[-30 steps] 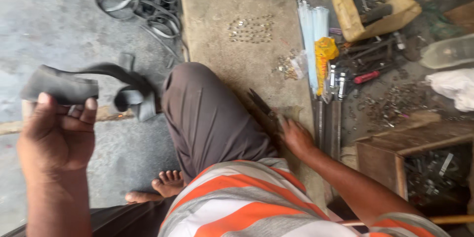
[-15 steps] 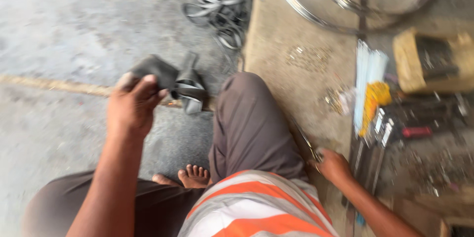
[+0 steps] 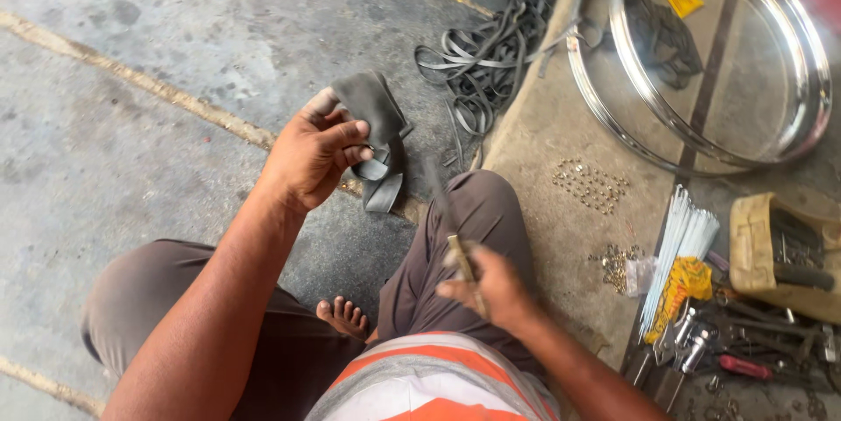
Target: The person sits on the ground and cuts a black rubber strip into pieces using scissors, trimming sections off a rubber inner tube and letting the cut pieces fall beside them, with bicycle wheel rims and tools laid out nearby.
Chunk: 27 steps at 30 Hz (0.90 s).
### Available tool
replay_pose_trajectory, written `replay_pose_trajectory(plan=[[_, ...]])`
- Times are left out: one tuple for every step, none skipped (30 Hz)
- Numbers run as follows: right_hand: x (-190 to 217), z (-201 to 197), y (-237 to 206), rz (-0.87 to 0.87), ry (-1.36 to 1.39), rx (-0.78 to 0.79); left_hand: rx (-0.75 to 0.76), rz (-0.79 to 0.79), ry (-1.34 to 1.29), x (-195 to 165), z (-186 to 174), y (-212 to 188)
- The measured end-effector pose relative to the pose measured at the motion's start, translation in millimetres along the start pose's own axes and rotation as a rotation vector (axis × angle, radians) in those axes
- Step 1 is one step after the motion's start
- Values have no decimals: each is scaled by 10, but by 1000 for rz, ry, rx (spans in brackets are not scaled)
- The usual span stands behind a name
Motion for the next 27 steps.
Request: replay_pose_trajectory(plan=[[51,112,98,-21,19,51,3,-4,11,-8,-19,-22],[98,202,172,-40,38,96,21,-17,56,-2,-29,-30],[145,245,225,-73,9,106,35,-31,98,21,-39,-40],[188,267,270,-102,-18,115,49,-50,137,51,-53,-60],[227,289,304,-128,-42,120,35,-82,206,89,-70,-77],[255,305,351,-126,-82,96,24,-115,276,121,-86,-70],[285,305,407,-129,-125,73,15,-143,349,140,-103,-52],[310,302,451,-130,-169,49,12,-138,349,147,-115,-31],[327,305,489,-120,-145,57,9,-137,347,153,-124,-9],[341,305,525,-110,-121,64,6,-135,347,163,-129,-1],[355,310,549,-102,-97,69,-1,-146,362,173,-133,1],[371,308,561,-112,-91,52,-6,-154,376,186,-128,14],[383,308,579,-124,-85,38,-15,-161,392,197,-130,22],[399,305,592,-138,-78,27,-6,-154,381,205,-118,34],[405,299,611,-128,-97,15,-1,-148,370,219,-109,54],[405,298,624,-118,-113,6,2,-144,359,234,-106,59],[399,306,621,-108,-129,-4,-2,-150,369,249,-110,54],[396,311,623,-110,-132,-7,-4,-157,380,258,-118,66],[391,309,628,-114,-136,-13,-3,-163,391,266,-125,84],[382,307,629,-118,-141,-20,-1,-163,381,276,-131,95],[367,305,632,-110,-117,-16,1,-164,370,284,-138,108],[349,309,631,-101,-94,-12,3,-166,359,294,-145,114],[332,324,623,-93,-69,-7,23,-160,353,299,-147,110],[326,326,626,-115,-77,-12,44,-154,347,302,-145,119],[321,327,630,-137,-85,-19,66,-148,342,304,-139,122],[314,325,633,-159,-93,-27,51,-155,357,308,-141,129],[303,332,637,-144,-89,-30,38,-161,372,302,-143,130]])
Point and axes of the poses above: each hand's wrist, its own y-axis towards the middle knuckle, its own z-axis out of the palm, x = y × z, the point moved 3 cm from there along y, towards the middle knuckle, and after that the axes turned 10 degrees about x, right-handed, at the moved point
